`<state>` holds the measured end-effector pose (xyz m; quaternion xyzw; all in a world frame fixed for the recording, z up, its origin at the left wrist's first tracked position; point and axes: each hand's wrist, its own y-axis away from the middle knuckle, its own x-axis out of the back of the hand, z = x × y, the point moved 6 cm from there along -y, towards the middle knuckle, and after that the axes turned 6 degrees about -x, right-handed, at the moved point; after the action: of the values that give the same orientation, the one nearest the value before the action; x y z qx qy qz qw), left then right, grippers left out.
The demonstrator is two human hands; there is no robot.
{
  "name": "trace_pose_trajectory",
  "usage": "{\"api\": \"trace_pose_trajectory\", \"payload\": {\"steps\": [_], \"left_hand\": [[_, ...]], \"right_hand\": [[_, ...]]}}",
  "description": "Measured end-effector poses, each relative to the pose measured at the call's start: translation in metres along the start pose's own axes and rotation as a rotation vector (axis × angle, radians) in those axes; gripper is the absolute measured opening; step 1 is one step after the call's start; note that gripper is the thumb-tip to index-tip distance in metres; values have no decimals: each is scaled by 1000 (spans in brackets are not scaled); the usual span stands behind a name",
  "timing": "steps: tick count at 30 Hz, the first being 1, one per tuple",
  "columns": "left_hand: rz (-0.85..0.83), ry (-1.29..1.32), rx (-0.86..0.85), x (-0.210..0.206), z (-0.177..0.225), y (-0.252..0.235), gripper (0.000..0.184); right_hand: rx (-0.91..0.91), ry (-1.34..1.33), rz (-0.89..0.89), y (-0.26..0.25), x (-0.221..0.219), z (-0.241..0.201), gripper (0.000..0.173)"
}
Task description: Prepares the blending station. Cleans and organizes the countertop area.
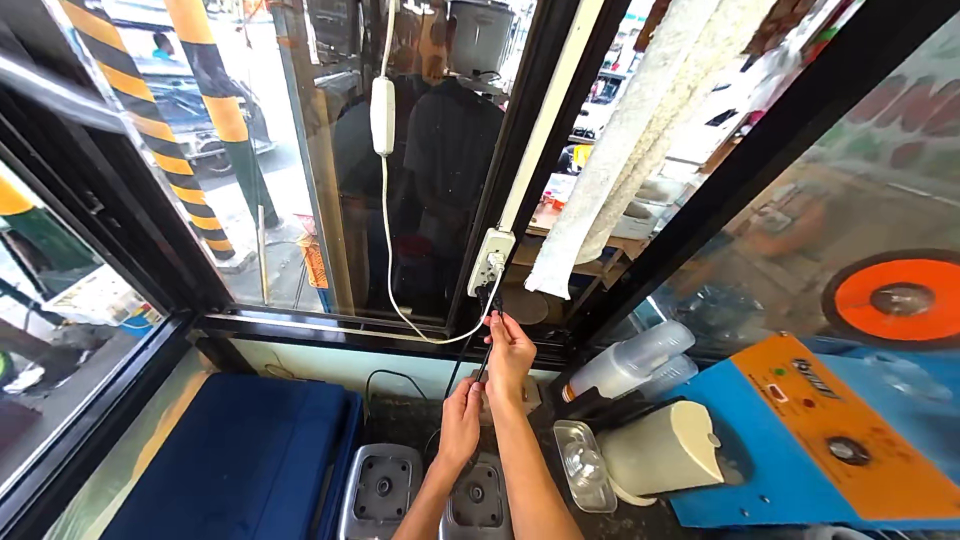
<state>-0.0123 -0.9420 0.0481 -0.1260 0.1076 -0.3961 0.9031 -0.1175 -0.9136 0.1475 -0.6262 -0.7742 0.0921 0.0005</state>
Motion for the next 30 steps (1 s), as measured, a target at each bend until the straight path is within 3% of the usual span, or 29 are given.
{"api": "trace_pose_trajectory", "payload": {"steps": [16,22,24,27,28,30], "left_hand": [[10,135,-27,-1,25,-12,31],[-43,166,-9,-5,39,-16,30],[-56,175,-5,-7,40,-16,31],[-64,183,-9,-4,44,-16,32],[-65,186,-12,-2,45,-16,32],[-57,198,-14,2,44,-17,32]], "right_hand": [[77,237,-56,-17,-17,-32,16],[-54,135,-158,-27,-18,-41,14],[-35,113,-244,-30,-12,-40,18],[-91,186,-292,-40,3,-37,43],[-51,218,-251,-48,7,-37,45],[180,307,-148,-65,14,-44,30]]}}
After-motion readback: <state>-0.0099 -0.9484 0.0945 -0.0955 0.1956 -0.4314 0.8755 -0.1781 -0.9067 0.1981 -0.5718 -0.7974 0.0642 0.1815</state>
